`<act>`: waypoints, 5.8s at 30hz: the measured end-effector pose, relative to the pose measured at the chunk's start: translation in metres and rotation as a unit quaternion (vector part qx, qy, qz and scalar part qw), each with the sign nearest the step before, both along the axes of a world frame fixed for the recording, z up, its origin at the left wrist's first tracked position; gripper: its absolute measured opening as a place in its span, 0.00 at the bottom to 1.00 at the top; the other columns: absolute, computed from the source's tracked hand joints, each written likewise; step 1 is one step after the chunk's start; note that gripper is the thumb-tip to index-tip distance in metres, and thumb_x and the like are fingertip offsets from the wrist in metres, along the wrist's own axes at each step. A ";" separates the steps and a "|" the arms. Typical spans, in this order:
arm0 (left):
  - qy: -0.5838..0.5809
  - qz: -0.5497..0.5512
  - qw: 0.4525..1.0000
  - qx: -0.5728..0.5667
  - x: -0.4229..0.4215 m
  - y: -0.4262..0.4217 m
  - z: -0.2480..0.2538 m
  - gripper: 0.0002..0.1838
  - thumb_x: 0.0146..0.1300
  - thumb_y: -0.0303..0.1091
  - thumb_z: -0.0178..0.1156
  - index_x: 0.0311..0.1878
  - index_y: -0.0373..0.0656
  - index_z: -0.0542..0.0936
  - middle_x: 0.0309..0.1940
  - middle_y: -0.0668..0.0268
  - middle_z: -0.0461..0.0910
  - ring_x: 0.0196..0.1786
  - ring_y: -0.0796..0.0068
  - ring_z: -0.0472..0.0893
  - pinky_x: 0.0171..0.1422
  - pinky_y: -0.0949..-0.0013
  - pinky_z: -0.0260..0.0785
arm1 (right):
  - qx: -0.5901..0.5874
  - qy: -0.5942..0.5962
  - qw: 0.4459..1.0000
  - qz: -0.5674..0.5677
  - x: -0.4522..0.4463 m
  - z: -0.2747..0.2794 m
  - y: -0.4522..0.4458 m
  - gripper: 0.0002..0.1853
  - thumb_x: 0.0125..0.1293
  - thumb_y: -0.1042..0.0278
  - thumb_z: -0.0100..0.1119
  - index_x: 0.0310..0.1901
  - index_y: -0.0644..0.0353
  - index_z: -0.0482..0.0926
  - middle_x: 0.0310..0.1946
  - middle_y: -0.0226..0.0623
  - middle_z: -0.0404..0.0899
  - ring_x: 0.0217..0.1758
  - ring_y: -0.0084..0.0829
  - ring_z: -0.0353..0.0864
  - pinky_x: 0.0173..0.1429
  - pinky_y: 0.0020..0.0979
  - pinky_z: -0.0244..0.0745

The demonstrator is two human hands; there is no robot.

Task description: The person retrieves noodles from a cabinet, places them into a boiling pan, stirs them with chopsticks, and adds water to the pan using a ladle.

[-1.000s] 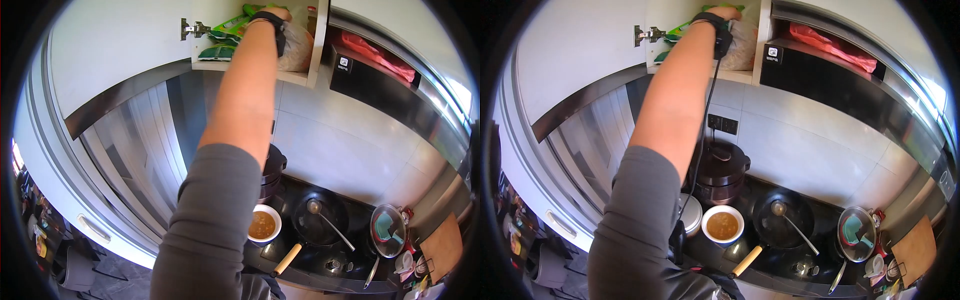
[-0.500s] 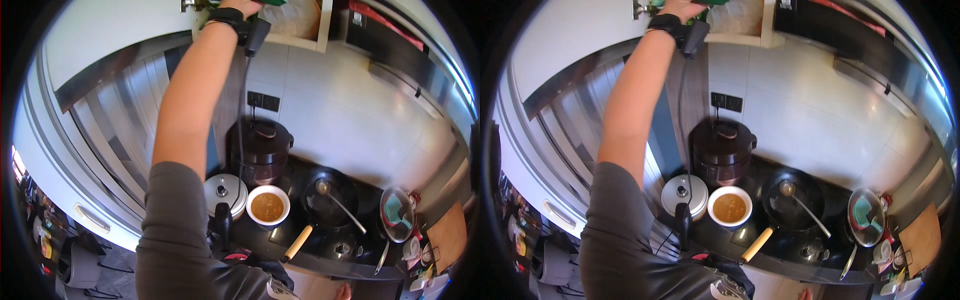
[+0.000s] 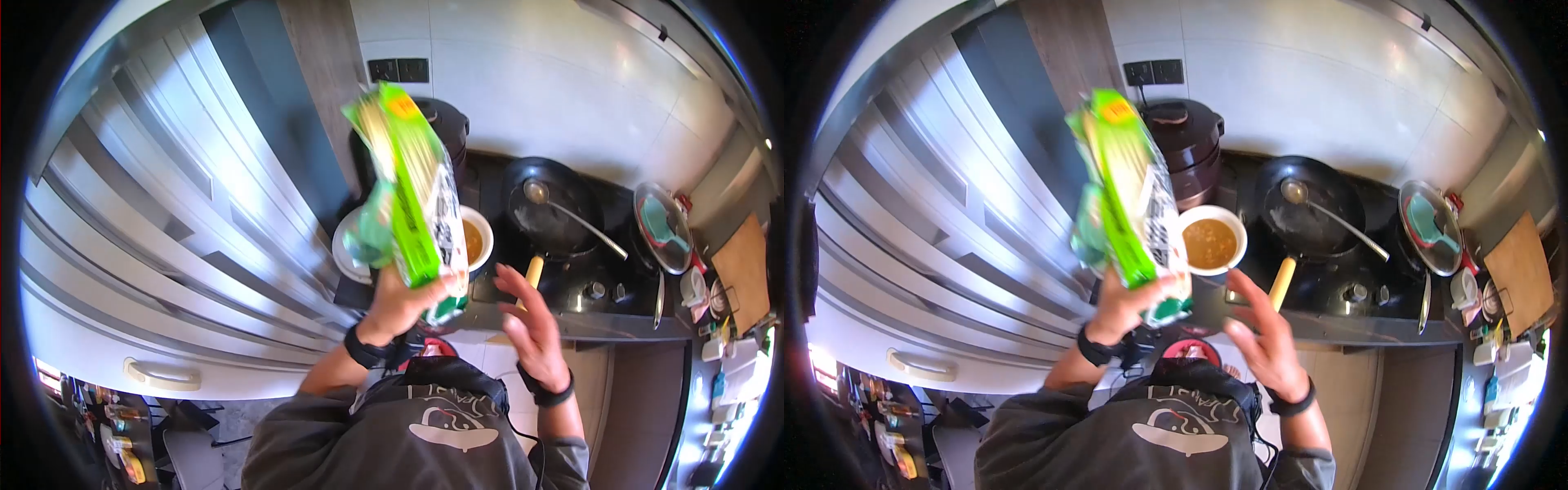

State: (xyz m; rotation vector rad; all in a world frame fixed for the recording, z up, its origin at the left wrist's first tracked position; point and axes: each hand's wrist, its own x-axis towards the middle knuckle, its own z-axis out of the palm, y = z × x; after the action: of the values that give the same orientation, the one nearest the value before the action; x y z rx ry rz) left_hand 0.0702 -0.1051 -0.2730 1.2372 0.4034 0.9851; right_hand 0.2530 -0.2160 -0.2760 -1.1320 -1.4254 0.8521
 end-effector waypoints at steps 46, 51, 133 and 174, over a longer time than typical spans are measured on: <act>0.103 -0.096 0.985 -0.103 -0.076 -0.039 -0.155 0.36 0.53 0.58 0.58 0.56 0.39 0.65 0.46 0.67 0.73 0.47 0.77 0.74 0.49 0.71 0.69 | 0.276 -0.444 0.852 -0.024 -0.105 0.011 0.044 0.18 0.44 0.78 0.56 0.41 0.66 0.69 0.43 0.44 0.73 0.37 0.38 0.76 0.38 0.31 0.75; 0.060 -0.145 0.975 -0.155 -0.061 -0.041 -0.153 0.32 0.59 0.55 0.54 0.56 0.38 0.65 0.47 0.65 0.73 0.48 0.77 0.73 0.51 0.70 0.68 | 0.160 -0.436 0.885 -0.043 -0.087 -0.004 0.050 0.16 0.47 0.82 0.54 0.40 0.65 0.68 0.36 0.44 0.72 0.32 0.43 0.76 0.36 0.36 0.73; 0.034 -0.102 0.984 -0.142 0.076 -0.052 -0.145 0.26 0.54 0.34 0.64 0.55 0.37 0.68 0.49 0.64 0.75 0.50 0.74 0.74 0.55 0.68 0.67 | -0.132 -0.139 0.977 0.091 0.089 0.067 0.074 0.14 0.65 0.65 0.49 0.28 0.68 0.75 0.12 0.33 0.70 0.12 0.20 0.69 0.18 0.24 0.64; 0.062 -0.053 0.974 -0.210 0.079 -0.045 -0.135 0.20 0.49 0.22 0.64 0.48 0.38 0.75 0.43 0.62 0.79 0.44 0.73 0.78 0.50 0.69 0.71 | -0.055 -0.375 0.884 -0.274 0.282 0.027 0.200 0.25 0.59 0.54 0.52 0.19 0.73 0.75 0.09 0.44 0.73 0.12 0.34 0.76 0.21 0.32 0.73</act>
State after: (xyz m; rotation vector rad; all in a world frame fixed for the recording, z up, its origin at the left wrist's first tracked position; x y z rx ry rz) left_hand 0.1491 -0.1499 -0.4084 0.9248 0.6028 0.6874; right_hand 0.5353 -0.0159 -0.2492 -1.9643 -1.5241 0.0641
